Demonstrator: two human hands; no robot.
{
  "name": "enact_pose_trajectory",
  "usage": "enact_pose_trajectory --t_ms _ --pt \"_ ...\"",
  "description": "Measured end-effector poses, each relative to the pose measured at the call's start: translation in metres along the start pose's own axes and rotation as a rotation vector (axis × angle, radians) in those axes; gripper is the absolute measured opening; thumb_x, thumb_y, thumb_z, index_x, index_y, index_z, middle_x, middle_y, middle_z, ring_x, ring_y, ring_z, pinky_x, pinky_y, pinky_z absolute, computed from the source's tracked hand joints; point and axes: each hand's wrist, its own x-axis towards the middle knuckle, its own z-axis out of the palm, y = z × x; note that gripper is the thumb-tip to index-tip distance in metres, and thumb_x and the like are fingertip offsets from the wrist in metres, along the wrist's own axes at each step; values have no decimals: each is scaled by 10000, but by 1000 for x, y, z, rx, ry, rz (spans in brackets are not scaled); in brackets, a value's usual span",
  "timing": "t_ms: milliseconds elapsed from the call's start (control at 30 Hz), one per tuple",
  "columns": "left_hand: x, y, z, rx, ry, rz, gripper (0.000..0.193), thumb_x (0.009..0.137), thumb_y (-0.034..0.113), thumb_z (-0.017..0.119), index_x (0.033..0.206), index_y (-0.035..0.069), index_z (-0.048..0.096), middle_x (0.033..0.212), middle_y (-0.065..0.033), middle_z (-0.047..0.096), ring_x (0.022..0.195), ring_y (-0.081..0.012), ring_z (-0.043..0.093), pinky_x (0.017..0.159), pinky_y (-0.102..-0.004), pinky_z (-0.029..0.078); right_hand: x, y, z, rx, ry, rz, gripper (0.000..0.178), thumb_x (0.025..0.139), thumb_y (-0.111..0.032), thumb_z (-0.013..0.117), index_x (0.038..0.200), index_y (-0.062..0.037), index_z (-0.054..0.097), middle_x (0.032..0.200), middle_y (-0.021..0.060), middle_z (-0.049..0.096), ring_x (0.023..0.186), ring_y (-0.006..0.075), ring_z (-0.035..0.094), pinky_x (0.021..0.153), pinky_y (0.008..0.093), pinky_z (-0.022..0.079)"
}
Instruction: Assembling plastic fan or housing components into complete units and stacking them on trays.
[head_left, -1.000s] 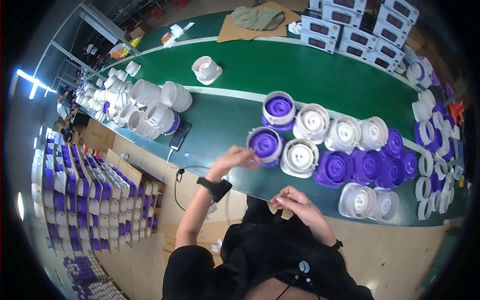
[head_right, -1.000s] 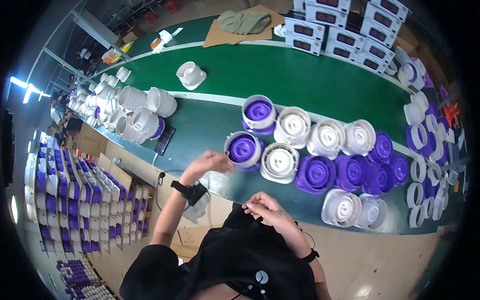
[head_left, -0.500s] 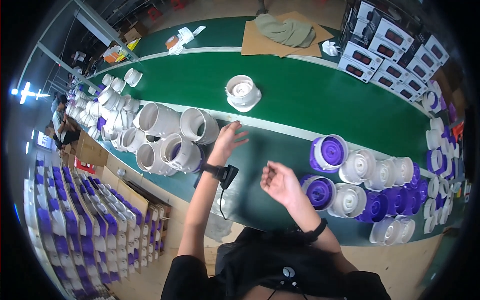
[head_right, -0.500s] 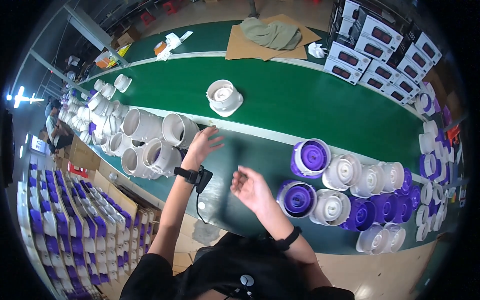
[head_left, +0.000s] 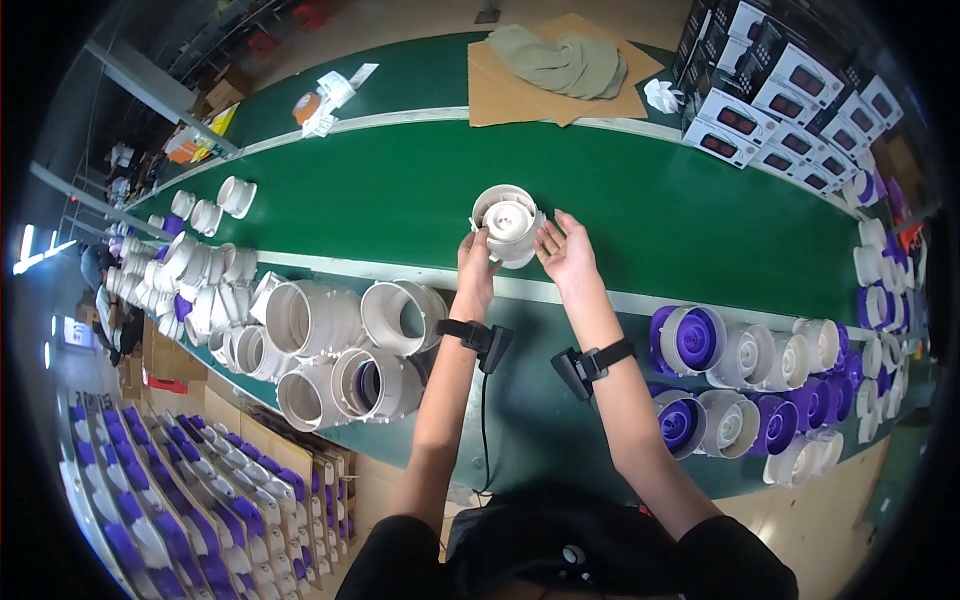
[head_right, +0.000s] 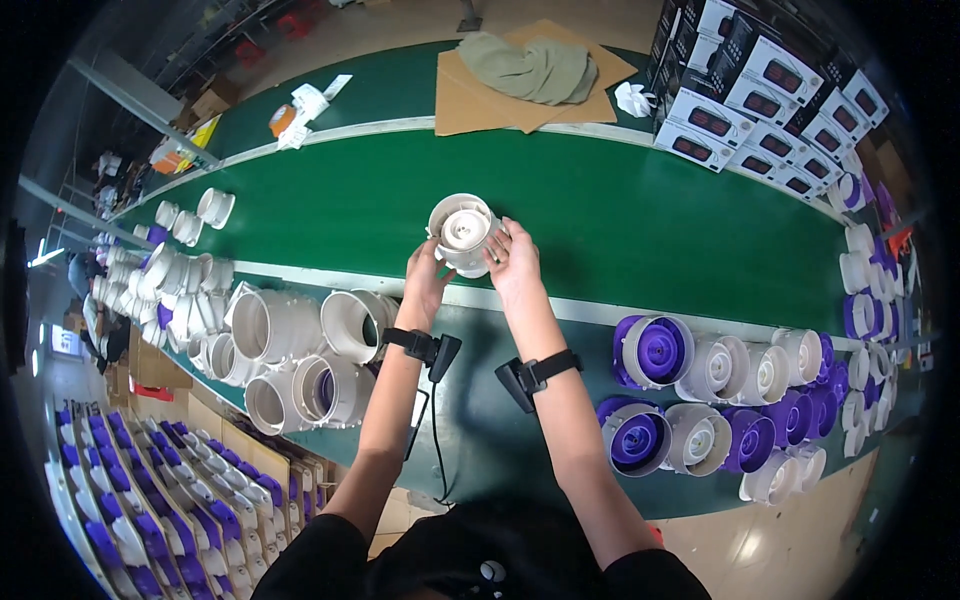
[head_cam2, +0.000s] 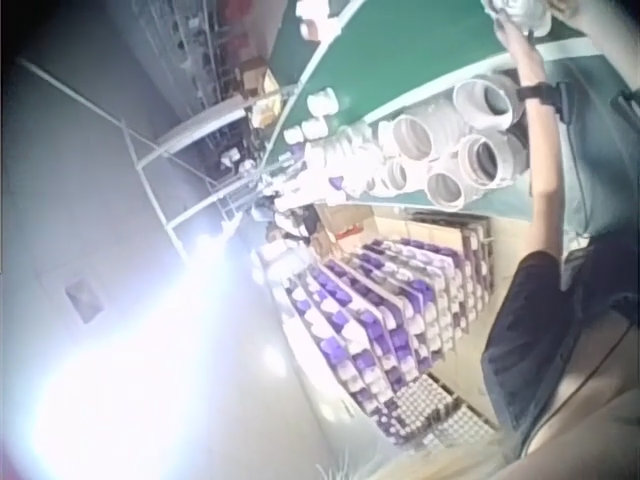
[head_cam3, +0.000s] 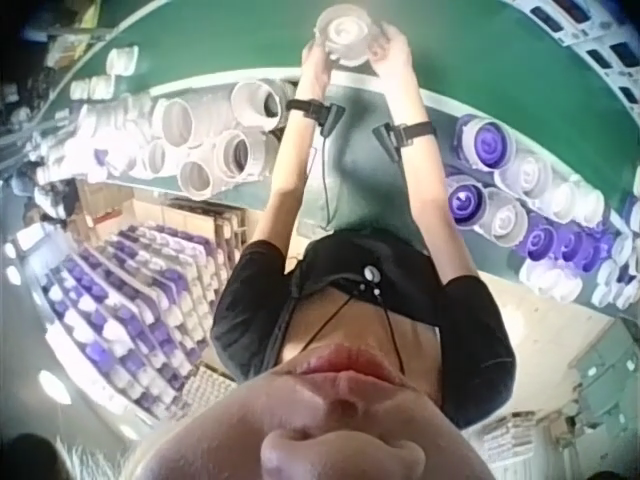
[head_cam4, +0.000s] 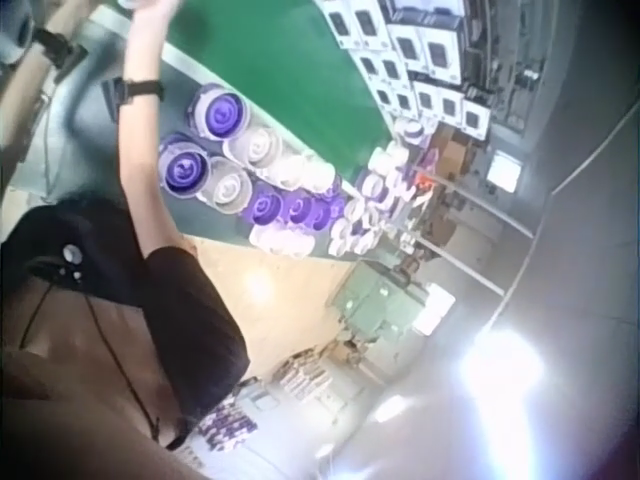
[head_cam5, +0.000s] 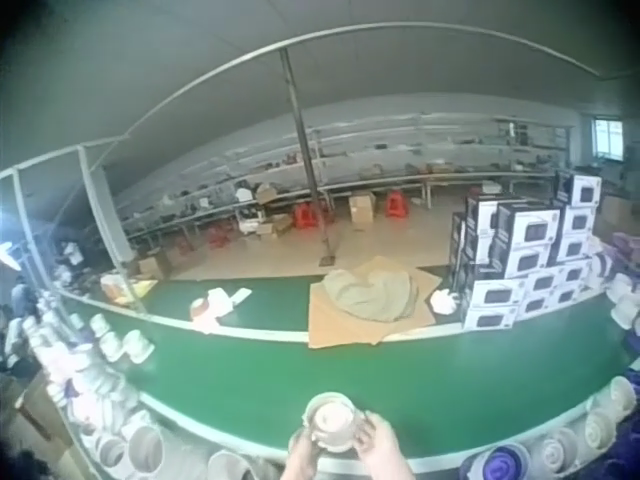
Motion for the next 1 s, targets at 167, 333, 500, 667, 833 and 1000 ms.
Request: enact_pose_trajectory --t_ms 167,333,500,667,833,1000 --pt "26 -18 -8 70 -3 14 657 847 363 487 1366 124 163 1365 -104 256 1248 -281 244 923 -499 285 43 1 -23 -614 191 -186 535 747 -360 631 1159 -68 455 1202 103 454 1118 225 417 899 390 335" --pt "41 -25 -15 86 -100 -37 631 873 397 456 1370 141 164 1365 -86 274 1274 -239 224 944 -529 254 65 2 -27 -884 52 -238 628 765 -432 608 1235 -56 428 1238 106 452 1152 218 397 935 388 310" --pt "35 -29 -25 -43 -136 -40 562 882 266 493 1354 122 224 1356 -79 292 1232 -233 298 901 -489 377 59 12 -30 -764 59 -359 375 796 -270 628 1035 14 579 919 63 610 823 110 553 728 239 435" --pt "-16 -18 0 -130 -160 113 556 858 257 535 1332 116 283 1342 -50 308 1184 -198 359 887 -464 403 22 -8 -37 -746 -71 -610 338 812 -236 606 1058 -7 572 943 50 595 855 108 542 744 228 429" --pt "-112 21 -12 -84 -92 344 543 864 167 513 1330 56 256 1308 -98 346 1145 -228 408 878 -502 398 -93 -20 -10 -632 -269 -636 281 815 -131 593 1055 8 551 985 59 552 871 115 538 720 229 449" --pt "-201 20 -11 -120 -297 369 576 833 179 570 1296 4 276 1223 -143 433 1096 -242 463 895 -470 400 -199 -42 -43 -732 -285 -873 293 775 -192 643 1011 -26 588 1036 129 483 961 189 497 700 259 461"
